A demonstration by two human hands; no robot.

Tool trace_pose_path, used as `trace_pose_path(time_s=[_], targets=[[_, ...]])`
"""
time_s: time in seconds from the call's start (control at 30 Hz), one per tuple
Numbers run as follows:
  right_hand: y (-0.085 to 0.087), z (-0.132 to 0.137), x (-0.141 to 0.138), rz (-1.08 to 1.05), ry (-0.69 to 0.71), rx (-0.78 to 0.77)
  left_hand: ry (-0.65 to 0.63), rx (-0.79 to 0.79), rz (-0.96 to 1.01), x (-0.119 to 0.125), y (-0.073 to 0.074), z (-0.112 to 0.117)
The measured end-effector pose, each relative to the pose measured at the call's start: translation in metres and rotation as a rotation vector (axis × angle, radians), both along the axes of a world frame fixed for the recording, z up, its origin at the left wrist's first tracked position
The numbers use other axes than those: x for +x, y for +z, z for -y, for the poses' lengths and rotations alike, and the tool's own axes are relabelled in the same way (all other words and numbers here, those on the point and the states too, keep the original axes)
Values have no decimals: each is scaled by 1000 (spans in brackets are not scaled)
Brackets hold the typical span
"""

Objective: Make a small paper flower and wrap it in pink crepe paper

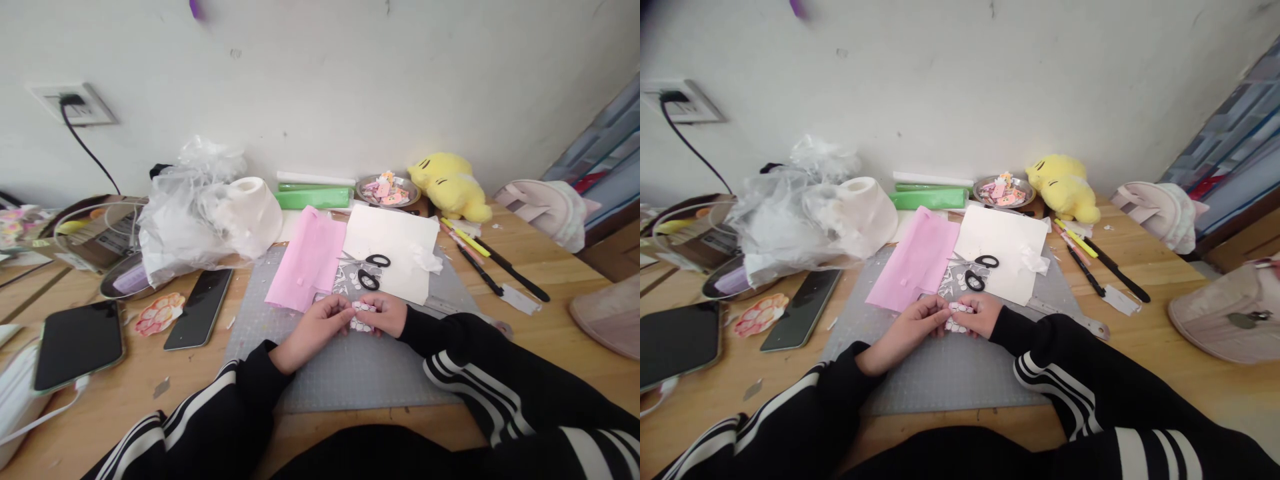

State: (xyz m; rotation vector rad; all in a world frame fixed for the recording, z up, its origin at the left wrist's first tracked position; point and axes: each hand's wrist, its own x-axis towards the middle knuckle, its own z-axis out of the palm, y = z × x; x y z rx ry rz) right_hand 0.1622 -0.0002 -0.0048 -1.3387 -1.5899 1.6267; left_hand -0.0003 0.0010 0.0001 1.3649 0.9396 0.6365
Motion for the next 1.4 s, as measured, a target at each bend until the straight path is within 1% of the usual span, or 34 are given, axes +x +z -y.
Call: trace_pose_path(time_s=[0.23,0.4,0.47,0.67,0.8,1.2,1.4], targets=[[2,1,-1,29,16,25,-22,76,-86,0,1,1],[-2,2,0,32,51,46,-27,104,-99,-1,2,1],[-3,1,0,25,43,37,-22,108,-93,-1,3,1],[-3,-1,-2,4,-34,4,11,37,-7,0,3,1],[-2,-1,-1,-13,-5,-1,36,10,1,1,3,0],[-2,-1,-1,-11,17,-6,3,-33,101,0,-3,0],[-2,0,0,-4,23,9,17,-46,87,1,-2,0]])
